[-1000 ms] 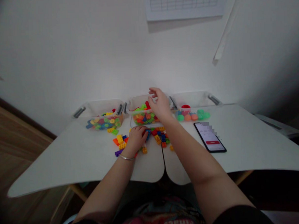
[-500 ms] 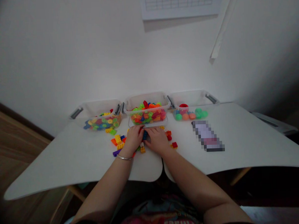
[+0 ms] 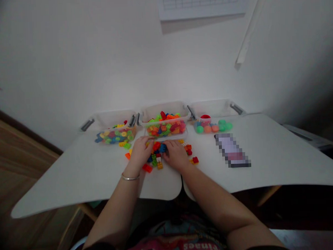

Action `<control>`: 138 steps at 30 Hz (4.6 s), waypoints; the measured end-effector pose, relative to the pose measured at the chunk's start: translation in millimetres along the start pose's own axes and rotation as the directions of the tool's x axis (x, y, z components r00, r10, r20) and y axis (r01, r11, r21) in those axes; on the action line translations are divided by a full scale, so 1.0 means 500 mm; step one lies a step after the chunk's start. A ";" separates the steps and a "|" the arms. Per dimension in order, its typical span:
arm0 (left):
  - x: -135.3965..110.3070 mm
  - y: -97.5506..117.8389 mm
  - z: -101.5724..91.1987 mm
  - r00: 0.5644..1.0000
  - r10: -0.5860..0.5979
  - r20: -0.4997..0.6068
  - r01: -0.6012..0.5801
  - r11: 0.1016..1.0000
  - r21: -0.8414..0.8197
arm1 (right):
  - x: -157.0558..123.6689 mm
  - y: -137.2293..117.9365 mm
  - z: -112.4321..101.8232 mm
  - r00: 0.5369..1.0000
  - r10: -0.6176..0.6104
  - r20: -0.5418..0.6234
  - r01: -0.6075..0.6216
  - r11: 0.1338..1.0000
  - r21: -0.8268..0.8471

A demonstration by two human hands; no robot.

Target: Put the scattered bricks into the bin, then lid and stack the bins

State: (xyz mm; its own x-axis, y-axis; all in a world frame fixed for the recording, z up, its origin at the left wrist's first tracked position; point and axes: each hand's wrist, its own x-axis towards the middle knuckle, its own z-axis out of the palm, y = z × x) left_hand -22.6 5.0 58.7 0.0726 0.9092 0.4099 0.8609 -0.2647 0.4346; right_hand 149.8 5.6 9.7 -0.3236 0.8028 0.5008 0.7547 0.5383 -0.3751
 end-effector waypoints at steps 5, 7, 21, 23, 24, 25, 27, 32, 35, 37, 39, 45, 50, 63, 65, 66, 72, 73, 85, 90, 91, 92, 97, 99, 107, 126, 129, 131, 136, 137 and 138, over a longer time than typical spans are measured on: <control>-0.081 0.020 -0.022 0.964 -0.256 -0.077 0.265 0.879 0.397 | 0.000 0.001 0.001 0.996 0.041 -0.076 -0.035 0.995 0.089; -0.101 0.020 -0.012 0.942 -0.335 -0.026 0.313 0.846 0.432 | -0.001 0.003 0.002 0.993 0.054 -0.102 -0.041 0.992 0.123; -0.059 0.028 0.066 0.963 -0.223 0.150 0.162 0.927 0.339 | -0.001 0.015 0.007 0.973 0.139 -0.184 -0.089 0.963 0.252; -0.043 0.032 0.072 0.970 -0.193 0.147 0.133 0.929 0.346 | -0.002 0.018 0.010 0.969 0.145 -0.198 -0.090 0.961 0.261; -0.036 0.034 0.074 0.975 -0.176 0.138 0.118 0.928 0.353 | -0.002 0.019 0.011 0.966 0.151 -0.208 -0.093 0.960 0.263; -0.030 0.035 0.074 0.980 -0.155 0.123 0.102 0.927 0.361 | -0.002 0.020 0.013 0.963 0.155 -0.219 -0.094 0.960 0.265; -0.023 0.037 0.075 0.990 -0.115 0.086 0.076 0.926 0.369 | -0.002 0.023 0.017 0.958 0.154 -0.242 -0.088 0.960 0.265; -0.028 0.030 0.082 0.999 -0.031 0.016 0.024 0.939 0.344 | 0.000 0.027 0.020 0.950 0.131 -0.283 -0.049 0.959 0.279; -0.029 0.022 0.084 0.999 -0.008 0.042 -0.005 0.950 0.311 | 0.000 0.026 0.019 0.945 0.142 -0.296 -0.054 0.956 0.289; -0.028 0.020 0.082 0.998 -0.010 0.067 -0.010 0.955 0.296 | -0.001 0.024 0.017 0.940 0.142 -0.310 -0.043 0.951 0.305; -0.026 0.020 0.079 0.996 -0.011 0.083 -0.014 0.955 0.296 | -0.001 0.021 0.012 0.933 0.142 -0.331 -0.027 0.944 0.329; -0.026 0.022 0.078 0.997 0.012 0.074 -0.034 0.952 0.303 | 0.028 0.002 -0.046 0.860 0.208 -0.466 -0.015 0.923 0.384; -0.028 0.021 0.080 0.997 0.012 0.070 -0.032 0.954 0.299 | 0.123 -0.002 -0.124 0.762 0.229 -0.606 0.016 0.928 0.371; -0.025 0.019 0.079 0.997 0.014 0.072 -0.035 0.951 0.307 | 0.322 -0.010 -0.103 0.912 0.278 -0.302 -0.238 0.957 0.163; -0.025 0.018 0.080 0.997 0.018 0.069 -0.038 0.951 0.308 | 0.312 -0.003 -0.102 0.909 0.239 -0.343 -0.176 0.963 0.206; -0.026 0.017 0.081 0.998 0.019 0.068 -0.039 0.951 0.307 | 0.303 0.001 -0.103 0.907 0.211 -0.363 -0.129 0.963 0.236; -0.027 0.018 0.083 0.997 0.026 0.067 -0.046 0.951 0.304 | 0.198 0.036 -0.134 0.875 0.169 -0.453 0.016 0.926 0.376; -0.027 0.019 0.083 0.997 0.024 0.069 -0.044 0.952 0.304 | 0.173 0.045 -0.142 0.869 0.184 -0.459 0.011 0.921 0.390; -0.024 0.023 0.085 0.997 0.037 0.074 -0.060 0.939 0.338 | -0.093 0.126 -0.162 0.908 0.394 0.140 -0.413 0.897 0.156; -0.023 0.024 0.087 0.997 0.030 0.071 -0.052 0.941 0.334 | -0.099 0.128 -0.173 0.857 0.367 0.362 -0.456 0.867 0.200; -0.023 0.023 0.088 0.997 0.029 0.069 -0.050 0.943 0.330 | -0.098 0.130 -0.171 0.846 0.374 0.380 -0.469 0.861 0.197; -0.023 0.023 0.089 0.997 0.030 0.067 -0.050 0.944 0.326 | -0.097 0.132 -0.167 0.838 0.382 0.389 -0.479 0.857 0.190; -0.025 0.022 0.088 0.997 0.047 0.058 -0.062 0.949 0.309 | -0.094 0.142 -0.134 0.853 0.414 0.318 -0.485 0.854 0.189; -0.026 0.022 0.088 0.997 0.052 0.052 -0.065 0.951 0.302 | -0.095 0.147 -0.126 0.865 0.403 0.300 -0.474 0.853 0.220; -0.025 0.015 0.092 0.998 0.065 0.012 -0.066 0.962 0.266 | -0.094 0.155 -0.114 0.875 0.433 0.218 -0.484 0.794 0.369; -0.018 0.011 0.057 0.934 0.354 -0.053 -0.352 0.935 0.036 | -0.034 0.014 0.004 0.956 0.220 -0.193 -0.111 0.884 0.455; -0.017 0.011 0.056 0.879 0.476 0.019 -0.475 0.879 -0.047 | -0.037 0.024 0.008 0.957 0.212 -0.198 -0.101 0.883 0.458; -0.016 0.010 0.059 0.871 0.490 0.044 -0.485 0.870 -0.088 | -0.038 0.028 0.007 0.956 0.222 -0.193 -0.107 0.873 0.476; -0.016 0.005 0.063 0.907 0.416 0.074 -0.403 0.904 -0.141 | -0.041 0.021 -0.008 0.953 0.268 -0.137 -0.155 0.827 0.541; -0.016 0.003 0.062 0.912 0.403 0.074 -0.388 0.908 -0.158 | -0.041 0.019 -0.011 0.953 0.276 -0.126 -0.163 0.816 0.554; -0.016 0.002 0.062 0.917 0.393 0.072 -0.376 0.910 -0.173 | -0.041 0.017 -0.013 0.952 0.281 -0.119 -0.168 0.807 0.566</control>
State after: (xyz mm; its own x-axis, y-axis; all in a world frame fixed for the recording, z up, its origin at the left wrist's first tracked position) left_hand -6.7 7.3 31.0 0.4409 0.7530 0.4885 0.6690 -0.6385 0.3803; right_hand 166.7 -8.0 1.3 -0.0280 0.8854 0.4640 0.3403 0.4449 -0.8284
